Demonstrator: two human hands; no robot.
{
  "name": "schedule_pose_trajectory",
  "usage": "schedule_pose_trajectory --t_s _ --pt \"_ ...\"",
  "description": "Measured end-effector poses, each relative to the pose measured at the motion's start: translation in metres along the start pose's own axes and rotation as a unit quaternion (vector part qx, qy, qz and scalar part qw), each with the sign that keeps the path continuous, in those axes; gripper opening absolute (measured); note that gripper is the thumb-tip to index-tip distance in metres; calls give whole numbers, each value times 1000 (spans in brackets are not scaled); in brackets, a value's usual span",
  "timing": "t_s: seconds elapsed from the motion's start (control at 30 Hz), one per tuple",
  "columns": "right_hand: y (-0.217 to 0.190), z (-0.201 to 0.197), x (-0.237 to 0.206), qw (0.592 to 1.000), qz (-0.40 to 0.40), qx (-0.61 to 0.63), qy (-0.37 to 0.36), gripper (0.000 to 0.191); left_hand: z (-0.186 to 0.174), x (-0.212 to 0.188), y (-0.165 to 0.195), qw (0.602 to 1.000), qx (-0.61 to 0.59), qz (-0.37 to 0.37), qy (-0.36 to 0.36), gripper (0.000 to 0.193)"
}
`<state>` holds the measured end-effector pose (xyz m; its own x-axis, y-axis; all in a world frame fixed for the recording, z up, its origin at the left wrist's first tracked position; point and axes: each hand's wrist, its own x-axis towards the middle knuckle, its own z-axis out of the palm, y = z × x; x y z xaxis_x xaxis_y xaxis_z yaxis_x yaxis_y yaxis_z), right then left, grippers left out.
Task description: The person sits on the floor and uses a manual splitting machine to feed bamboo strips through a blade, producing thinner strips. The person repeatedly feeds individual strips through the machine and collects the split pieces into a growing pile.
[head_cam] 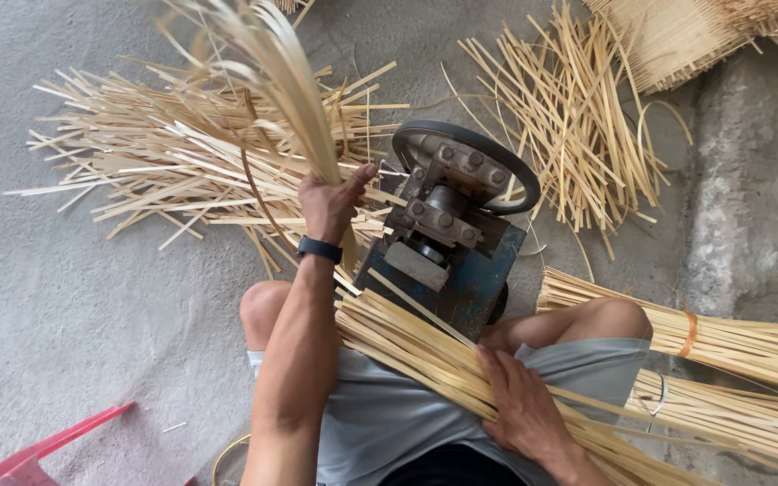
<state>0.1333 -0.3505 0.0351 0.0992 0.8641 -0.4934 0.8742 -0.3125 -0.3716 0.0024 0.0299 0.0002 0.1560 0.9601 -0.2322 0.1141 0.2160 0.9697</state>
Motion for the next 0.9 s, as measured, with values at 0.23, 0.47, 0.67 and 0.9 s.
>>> schedule_pose_trajectory --t_s 0.23,0.47,0.67,0.9 --pt "30 3 8 999 -2 36 -4 99 0 9 -19 996 60 -54 -38 31" --pt "58 -23 17 990 99 102 -22 74 -21 19 -17 985 -170 12 -14 23" --pt "72 -49 35 955 96 273 68 53 -58 8 4 983 -140 121 7 56" --pt "67 -51 27 932 36 294 207 14 -100 -21 27 971 -154 175 -52 67"
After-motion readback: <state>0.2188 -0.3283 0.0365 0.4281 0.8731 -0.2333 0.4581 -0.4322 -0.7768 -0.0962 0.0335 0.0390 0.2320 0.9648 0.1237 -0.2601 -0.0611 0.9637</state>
